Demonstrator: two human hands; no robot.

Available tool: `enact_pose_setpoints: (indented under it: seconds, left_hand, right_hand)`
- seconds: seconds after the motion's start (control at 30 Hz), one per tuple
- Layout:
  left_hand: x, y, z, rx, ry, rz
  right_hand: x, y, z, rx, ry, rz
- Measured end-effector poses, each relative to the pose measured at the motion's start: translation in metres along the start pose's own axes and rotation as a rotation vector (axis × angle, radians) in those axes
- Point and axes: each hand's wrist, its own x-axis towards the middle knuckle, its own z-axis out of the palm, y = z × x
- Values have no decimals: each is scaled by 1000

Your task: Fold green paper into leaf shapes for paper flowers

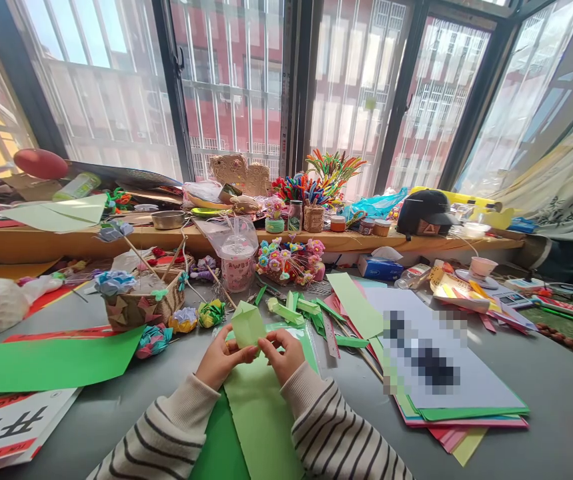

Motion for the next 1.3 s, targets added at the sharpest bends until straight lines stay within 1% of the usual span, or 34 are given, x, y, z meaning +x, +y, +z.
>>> enact_pose_setpoints:
  seconds: [0.1,0.2,0.4,0.57,0.77,1.03,1.3]
  left_hand:
    - [0,0,0,13,-2,13]
    - [0,-2,1,23,5,7]
    - [3,-9,0,23,55,3]
    - [3,-9,1,14,44,4]
    - [2,-6,2,10,13,-1]
    - [1,-5,3,-4,10,-25]
    - [0,-6,1,16,-13,-28]
  right_hand:
    - [0,-2,-1,-23,-8,-11]
    - [0,-3,-1,-38,22,-12]
    - [-1,0,0,-76,62,-21]
    - [-1,3,2,-86,110,-35]
    - [-1,5,3,-85,118,-28]
    - [-1,6,3,-44,84,4]
    - [4,5,-3,24,-54,77]
